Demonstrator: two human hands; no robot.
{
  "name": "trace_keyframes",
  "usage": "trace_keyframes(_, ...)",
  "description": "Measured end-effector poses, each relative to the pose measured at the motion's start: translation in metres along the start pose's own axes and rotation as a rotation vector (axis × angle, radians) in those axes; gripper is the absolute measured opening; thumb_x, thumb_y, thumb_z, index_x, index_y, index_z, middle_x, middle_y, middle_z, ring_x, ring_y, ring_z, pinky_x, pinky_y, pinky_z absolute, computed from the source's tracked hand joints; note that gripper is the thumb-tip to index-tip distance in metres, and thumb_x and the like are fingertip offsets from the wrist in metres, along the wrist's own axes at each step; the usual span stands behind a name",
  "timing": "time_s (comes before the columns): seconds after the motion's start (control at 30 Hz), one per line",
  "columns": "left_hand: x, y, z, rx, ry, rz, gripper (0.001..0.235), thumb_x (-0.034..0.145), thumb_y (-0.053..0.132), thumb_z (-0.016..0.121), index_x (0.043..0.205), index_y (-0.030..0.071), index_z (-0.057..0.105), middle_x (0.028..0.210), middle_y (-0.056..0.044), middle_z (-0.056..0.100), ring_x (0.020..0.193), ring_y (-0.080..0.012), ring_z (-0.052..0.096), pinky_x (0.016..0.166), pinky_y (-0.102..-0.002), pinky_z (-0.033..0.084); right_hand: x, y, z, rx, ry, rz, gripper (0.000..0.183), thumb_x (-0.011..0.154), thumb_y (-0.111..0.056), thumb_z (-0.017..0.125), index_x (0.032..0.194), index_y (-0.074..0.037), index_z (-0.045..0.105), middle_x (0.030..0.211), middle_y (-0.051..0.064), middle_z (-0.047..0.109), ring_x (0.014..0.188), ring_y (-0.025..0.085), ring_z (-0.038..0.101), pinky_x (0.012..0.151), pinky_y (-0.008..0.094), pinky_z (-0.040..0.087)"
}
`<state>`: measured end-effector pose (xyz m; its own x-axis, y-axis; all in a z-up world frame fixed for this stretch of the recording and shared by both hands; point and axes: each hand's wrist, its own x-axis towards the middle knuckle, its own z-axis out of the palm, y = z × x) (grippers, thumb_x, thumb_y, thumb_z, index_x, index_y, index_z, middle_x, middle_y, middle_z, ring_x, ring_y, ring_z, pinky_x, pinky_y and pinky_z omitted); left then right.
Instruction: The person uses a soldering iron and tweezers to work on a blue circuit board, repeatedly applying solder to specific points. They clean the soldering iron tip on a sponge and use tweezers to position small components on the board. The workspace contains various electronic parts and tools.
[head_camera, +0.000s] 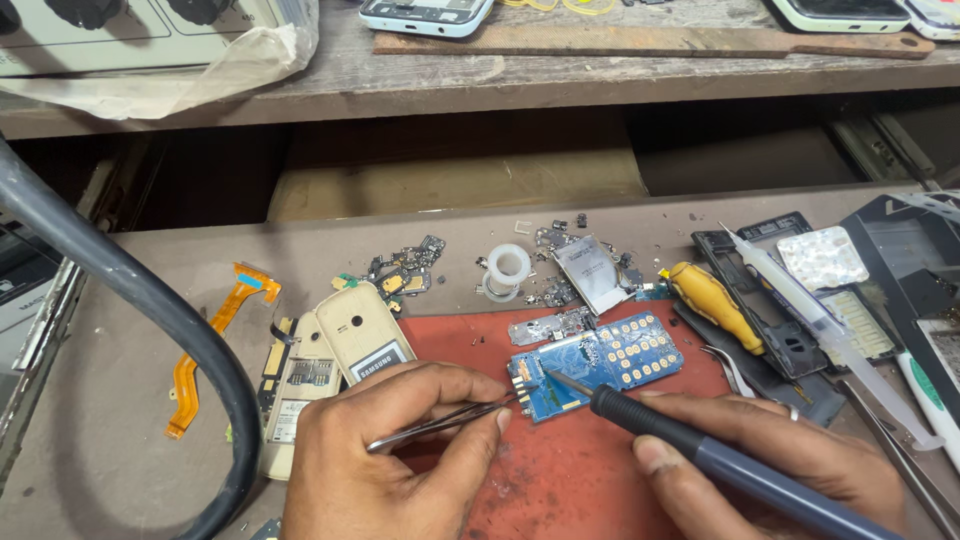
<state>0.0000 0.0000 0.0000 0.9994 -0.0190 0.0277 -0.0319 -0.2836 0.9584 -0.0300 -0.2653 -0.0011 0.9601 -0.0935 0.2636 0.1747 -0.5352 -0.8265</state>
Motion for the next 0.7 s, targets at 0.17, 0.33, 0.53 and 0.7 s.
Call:
trace_keyframes(0.17, -0.001, 0.001, 0.000, 0.035, 0.011, 0.006, 0.018, 0.079, 0.012, 0.082, 0.097, 0.012, 0.086, 0.090, -0.002, 0.080, 0.082, -0.0105, 0.081, 0.074, -0.027, 0.063, -0.002, 0.009, 0.011, 0.050, 0.009, 0.191, 0.028, 0.080, -0.006, 0.086, 0.108, -0.005, 0.081, 0.087, 0.010, 0.081, 0.081, 0.016, 0.081, 0.079, 0.027, 0.066)
trace_keyframes(0.33, 0.002, 0.007, 0.000, 0.130, 0.006, 0.072, 0.018, 0.078, 0.013, 0.082, 0.096, 0.014, 0.086, 0.090, 0.000, 0.080, 0.082, -0.0085, 0.080, 0.074, -0.026, 0.061, -0.002, 0.006, 0.011, 0.133, 0.037, 0.153, 0.027, 0.082, -0.005, 0.084, 0.109, -0.003, 0.083, 0.088, 0.011, 0.081, 0.082, 0.016, 0.081, 0.081, 0.026, 0.066)
trace_keyframes(0.53, 0.011, 0.011, 0.003, 0.196, 0.020, 0.176, 0.020, 0.076, 0.015, 0.082, 0.096, 0.014, 0.084, 0.089, 0.001, 0.080, 0.084, -0.0079, 0.079, 0.077, -0.025, 0.060, 0.001, 0.002, 0.004, 0.173, 0.057, 0.137, 0.028, 0.081, -0.003, 0.082, 0.109, -0.001, 0.084, 0.089, 0.011, 0.082, 0.083, 0.015, 0.085, 0.080, 0.025, 0.064)
trace_keyframes(0.7, 0.017, 0.006, 0.011, 0.234, 0.033, 0.197, 0.023, 0.075, 0.016, 0.086, 0.098, 0.016, 0.085, 0.089, 0.003, 0.080, 0.083, -0.0072, 0.079, 0.076, -0.025, 0.060, -0.002, 0.002, 0.004, 0.226, 0.066, 0.147, 0.028, 0.080, -0.005, 0.084, 0.108, -0.001, 0.080, 0.089, 0.011, 0.081, 0.082, 0.014, 0.078, 0.078, 0.025, 0.063)
